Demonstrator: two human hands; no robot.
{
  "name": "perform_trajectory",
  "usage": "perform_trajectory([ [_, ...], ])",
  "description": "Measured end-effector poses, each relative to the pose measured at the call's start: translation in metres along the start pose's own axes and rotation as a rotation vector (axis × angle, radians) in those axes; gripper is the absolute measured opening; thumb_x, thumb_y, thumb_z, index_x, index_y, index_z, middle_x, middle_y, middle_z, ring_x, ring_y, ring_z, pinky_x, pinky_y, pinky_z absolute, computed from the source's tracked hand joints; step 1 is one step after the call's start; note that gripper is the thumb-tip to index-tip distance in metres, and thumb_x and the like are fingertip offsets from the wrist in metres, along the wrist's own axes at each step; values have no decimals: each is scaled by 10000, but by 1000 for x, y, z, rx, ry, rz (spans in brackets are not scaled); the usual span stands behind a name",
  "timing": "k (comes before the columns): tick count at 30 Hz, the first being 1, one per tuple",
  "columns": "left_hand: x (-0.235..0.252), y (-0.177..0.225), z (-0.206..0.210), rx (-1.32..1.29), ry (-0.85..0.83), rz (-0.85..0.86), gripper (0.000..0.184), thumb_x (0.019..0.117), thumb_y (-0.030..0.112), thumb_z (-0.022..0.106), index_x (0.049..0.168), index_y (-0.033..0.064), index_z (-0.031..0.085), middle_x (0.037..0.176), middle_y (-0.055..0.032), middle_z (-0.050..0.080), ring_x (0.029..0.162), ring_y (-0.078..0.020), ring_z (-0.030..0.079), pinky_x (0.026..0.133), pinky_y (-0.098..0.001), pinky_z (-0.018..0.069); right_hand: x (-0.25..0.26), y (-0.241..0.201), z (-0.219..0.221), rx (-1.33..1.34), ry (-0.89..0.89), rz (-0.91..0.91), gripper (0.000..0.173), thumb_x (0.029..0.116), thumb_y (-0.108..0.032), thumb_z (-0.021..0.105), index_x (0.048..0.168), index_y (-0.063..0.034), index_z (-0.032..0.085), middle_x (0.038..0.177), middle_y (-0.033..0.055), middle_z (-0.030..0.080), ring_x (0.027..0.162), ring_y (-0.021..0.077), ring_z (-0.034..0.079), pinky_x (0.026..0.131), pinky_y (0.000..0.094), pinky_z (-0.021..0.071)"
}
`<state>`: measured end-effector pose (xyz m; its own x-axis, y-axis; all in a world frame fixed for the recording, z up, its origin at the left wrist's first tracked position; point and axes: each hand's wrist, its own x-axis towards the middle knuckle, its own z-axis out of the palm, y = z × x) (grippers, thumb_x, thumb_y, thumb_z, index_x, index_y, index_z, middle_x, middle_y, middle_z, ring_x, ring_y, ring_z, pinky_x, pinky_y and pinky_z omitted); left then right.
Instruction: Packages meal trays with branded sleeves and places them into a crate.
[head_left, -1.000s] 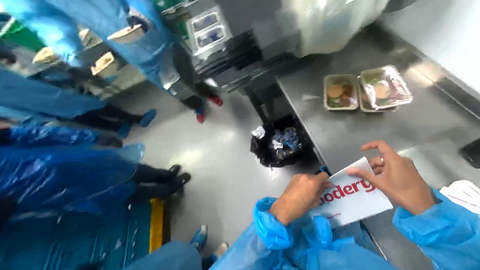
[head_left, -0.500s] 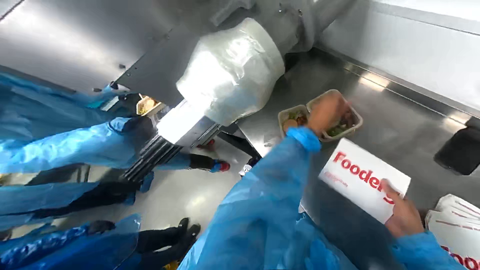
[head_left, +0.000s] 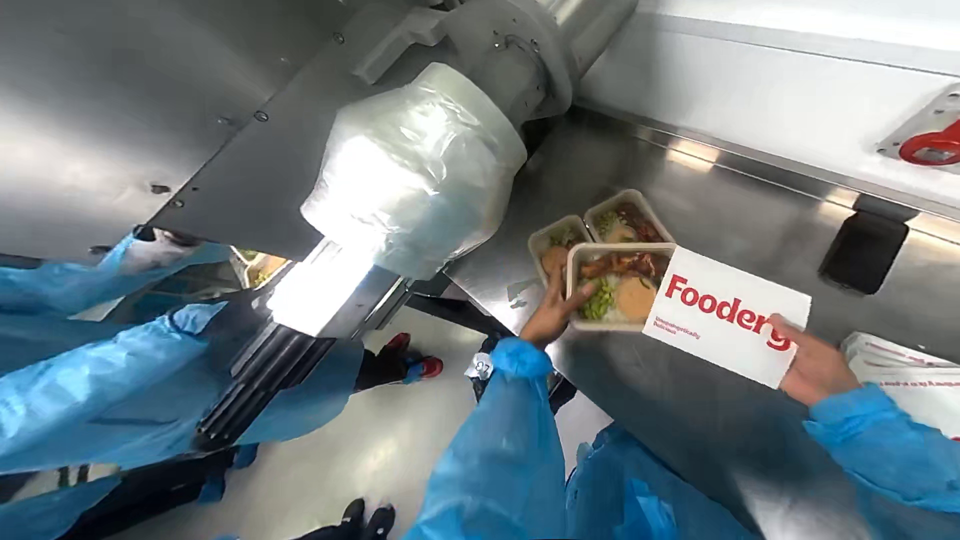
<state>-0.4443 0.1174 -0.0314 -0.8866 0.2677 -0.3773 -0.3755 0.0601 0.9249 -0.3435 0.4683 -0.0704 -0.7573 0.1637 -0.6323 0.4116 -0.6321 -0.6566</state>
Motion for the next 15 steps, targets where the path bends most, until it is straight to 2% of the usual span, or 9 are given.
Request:
perform_trajectory([
  [1, -30, 1, 3, -42, -2, -24, 793, 1016, 270, 617, 1640, 245, 128, 1442, -90, 564, 1162, -199, 654, 974, -436, 569, -19, -7, 1, -28, -21, -1, 302, 1096, -250, 345, 1250, -122, 571, 1008, 34, 728, 903, 135, 726, 776, 363, 634],
  [3, -82, -8, 6, -179, -29, -31, 703, 1018, 236, 575, 1609, 202, 197, 1303, -65, 651, 1061, -173, 698, 914, -398, 601, -58, -15, 1, -66, -84, -17, 343, 1078, -318, 317, 1128, -169, 622, 942, -2, 743, 862, 100, 729, 736, 333, 638],
  [5, -129, -21, 3, -259, -79, -13, 659, 980, 235, 611, 1550, 134, 297, 1206, -60, 708, 1016, -173, 723, 895, -397, 615, -88, -13, -8, -84, -240, -60, 356, 997, -509, 471, 1059, -229, 682, 947, -14, 755, 873, 97, 730, 726, 341, 639],
  [6, -150, -27, 0, -280, -118, 10, 666, 972, 231, 634, 1543, 114, 312, 1211, -53, 709, 1034, -168, 719, 919, -396, 610, -99, -11, -12, -90, -323, -88, 418, 895, -640, 620, 1040, -262, 725, 953, -23, 757, 880, 93, 727, 729, 342, 636],
  [7, -171, -31, -2, -303, -158, 32, 673, 968, 219, 649, 1536, 111, 305, 1219, -29, 708, 1052, -151, 715, 942, -385, 603, -112, -8, -13, -112, -361, -105, 483, 813, -725, 662, 1013, -293, 744, 940, -40, 757, 873, 79, 724, 720, 333, 631],
  [9, -206, -44, -2, -385, -192, 51, 666, 942, 172, 685, 1504, 121, 332, 1191, 8, 727, 1046, -130, 721, 952, -365, 600, -139, 2, -13, -134, -333, -109, 506, 811, -778, 603, 974, -316, 729, 903, -51, 753, 849, 67, 719, 693, 321, 622],
  [12, -237, -67, -2, -486, -207, 14, 630, 877, 128, 739, 1418, 118, 417, 1113, 3, 757, 997, -136, 740, 920, -359, 612, -178, 12, -15, -79, -315, -61, 480, 974, -665, 399, 900, -308, 711, 853, -57, 744, 809, 42, 707, 652, 285, 609],
  [13, -242, -73, 0, -518, -228, 7, 597, 856, 115, 759, 1374, 112, 463, 1092, -6, 764, 985, -141, 744, 913, -361, 613, -189, 11, -19, -87, -330, -57, 501, 970, -688, 397, 873, -310, 711, 839, -68, 739, 800, 26, 701, 645, 263, 603],
  [15, -250, -86, 6, -562, -319, 26, 525, 835, 104, 785, 1310, 127, 562, 1099, -13, 767, 999, -141, 741, 924, -359, 607, -205, 9, -35, -129, -464, -49, 521, 859, -790, 522, 931, -329, 752, 894, -77, 758, 848, 21, 711, 697, 250, 612],
])
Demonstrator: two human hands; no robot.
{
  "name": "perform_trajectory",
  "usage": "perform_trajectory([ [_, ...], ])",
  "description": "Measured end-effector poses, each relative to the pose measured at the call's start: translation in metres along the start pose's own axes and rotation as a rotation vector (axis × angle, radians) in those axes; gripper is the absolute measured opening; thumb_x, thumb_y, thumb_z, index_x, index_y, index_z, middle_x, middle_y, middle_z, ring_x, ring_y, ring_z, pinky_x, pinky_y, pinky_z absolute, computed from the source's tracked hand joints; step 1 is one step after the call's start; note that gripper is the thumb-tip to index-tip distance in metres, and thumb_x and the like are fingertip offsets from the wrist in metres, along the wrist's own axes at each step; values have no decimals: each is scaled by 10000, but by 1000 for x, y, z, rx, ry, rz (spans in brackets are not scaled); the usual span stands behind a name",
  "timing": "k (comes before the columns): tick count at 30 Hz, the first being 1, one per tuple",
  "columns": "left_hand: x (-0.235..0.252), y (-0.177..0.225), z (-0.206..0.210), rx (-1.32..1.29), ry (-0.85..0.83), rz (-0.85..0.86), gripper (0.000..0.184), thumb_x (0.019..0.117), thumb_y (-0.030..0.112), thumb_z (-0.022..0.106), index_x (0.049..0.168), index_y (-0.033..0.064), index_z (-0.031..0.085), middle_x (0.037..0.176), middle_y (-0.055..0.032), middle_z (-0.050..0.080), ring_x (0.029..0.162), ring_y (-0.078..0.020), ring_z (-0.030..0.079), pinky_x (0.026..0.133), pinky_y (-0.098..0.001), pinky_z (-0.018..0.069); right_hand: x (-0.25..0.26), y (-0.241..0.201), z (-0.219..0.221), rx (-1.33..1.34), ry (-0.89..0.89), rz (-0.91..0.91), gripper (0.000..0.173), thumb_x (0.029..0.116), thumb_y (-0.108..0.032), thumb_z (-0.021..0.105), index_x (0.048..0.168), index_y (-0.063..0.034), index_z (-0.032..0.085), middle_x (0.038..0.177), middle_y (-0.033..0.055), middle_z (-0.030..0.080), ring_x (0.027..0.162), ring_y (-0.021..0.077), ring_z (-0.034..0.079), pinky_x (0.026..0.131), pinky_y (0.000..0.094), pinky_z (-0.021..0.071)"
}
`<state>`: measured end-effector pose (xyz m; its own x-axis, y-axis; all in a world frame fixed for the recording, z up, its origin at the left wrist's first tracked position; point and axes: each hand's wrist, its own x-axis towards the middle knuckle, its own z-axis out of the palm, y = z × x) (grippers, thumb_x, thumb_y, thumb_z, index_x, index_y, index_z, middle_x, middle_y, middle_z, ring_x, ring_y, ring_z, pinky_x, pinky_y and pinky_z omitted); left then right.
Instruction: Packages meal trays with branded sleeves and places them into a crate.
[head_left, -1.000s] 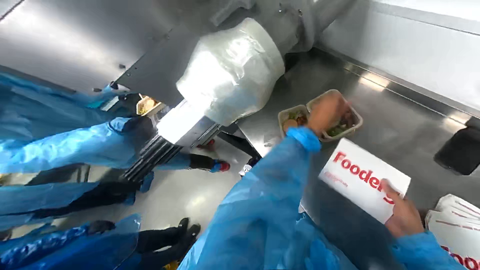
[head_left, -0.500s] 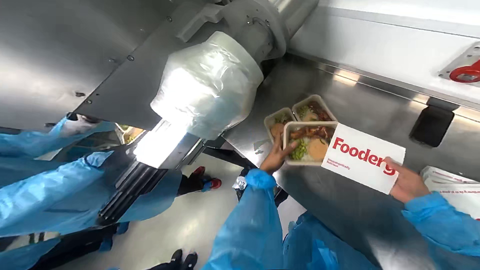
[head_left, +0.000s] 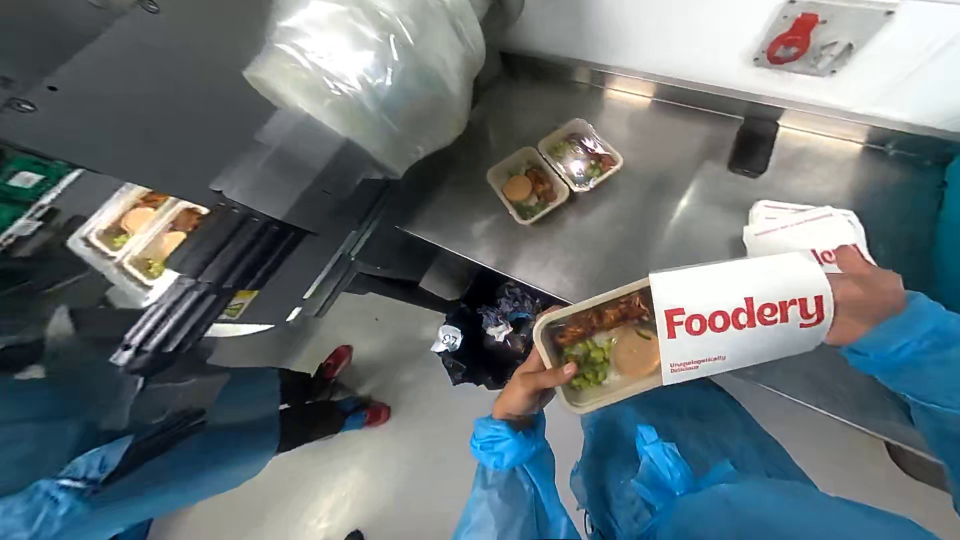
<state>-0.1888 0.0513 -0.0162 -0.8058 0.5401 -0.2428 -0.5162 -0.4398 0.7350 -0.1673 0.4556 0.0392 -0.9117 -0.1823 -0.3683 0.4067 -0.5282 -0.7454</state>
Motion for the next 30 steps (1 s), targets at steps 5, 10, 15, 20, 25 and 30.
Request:
perform_trajectory([
  [5, 4, -26, 18, -17, -381, 7, 554, 886, 55, 730, 1385, 264, 614, 1275, 27, 713, 1150, -97, 681, 1013, -326, 557, -58, 0, -43, -126, 10, -34, 645, 734, -911, 527, 901, -330, 751, 869, -76, 753, 828, 37, 711, 692, 273, 606],
  [10, 29, -48, 77, 82, -333, -14, 585, 837, 107, 742, 1358, 307, 568, 1315, 20, 665, 1106, -111, 677, 927, -322, 581, -98, -15, -27, -56, 162, -103, 491, 875, -731, 579, 1032, -296, 746, 925, -53, 768, 854, 60, 730, 718, 287, 629],
  [15, 71, -99, 139, -225, -74, -8, 439, 757, 152, 770, 1194, 155, 731, 1037, -104, 765, 912, -196, 754, 803, -397, 632, -138, -56, -61, -450, 652, -251, 572, 1025, -637, 388, 1237, -170, 642, 970, -33, 730, 845, 89, 712, 722, 324, 623],
  [20, 130, -115, 248, -163, 44, 36, 505, 988, 609, 499, 1096, 185, 752, 935, -50, 782, 864, -152, 764, 758, -363, 647, -197, -55, -102, -249, 693, -180, 540, 887, -573, 686, 1275, -203, 617, 1023, -58, 749, 932, 69, 725, 835, 297, 622],
  [25, 187, -128, 330, -163, -223, -270, 719, 883, 815, 444, 1222, 250, 732, 1041, -20, 778, 935, -120, 752, 805, -342, 638, -256, -88, -188, -295, 422, -110, 639, 813, -749, 653, 1219, -256, 663, 1081, -89, 739, 1020, 35, 690, 878, 267, 589],
  [30, 227, -185, 429, 222, -131, -261, 716, 1021, 699, 93, 1424, 311, 539, 1129, 64, 736, 971, -38, 715, 812, -273, 620, -249, -112, -228, -62, 648, -198, 681, 871, -789, 537, 1283, -250, 601, 1051, -22, 741, 947, 115, 726, 788, 333, 625],
])
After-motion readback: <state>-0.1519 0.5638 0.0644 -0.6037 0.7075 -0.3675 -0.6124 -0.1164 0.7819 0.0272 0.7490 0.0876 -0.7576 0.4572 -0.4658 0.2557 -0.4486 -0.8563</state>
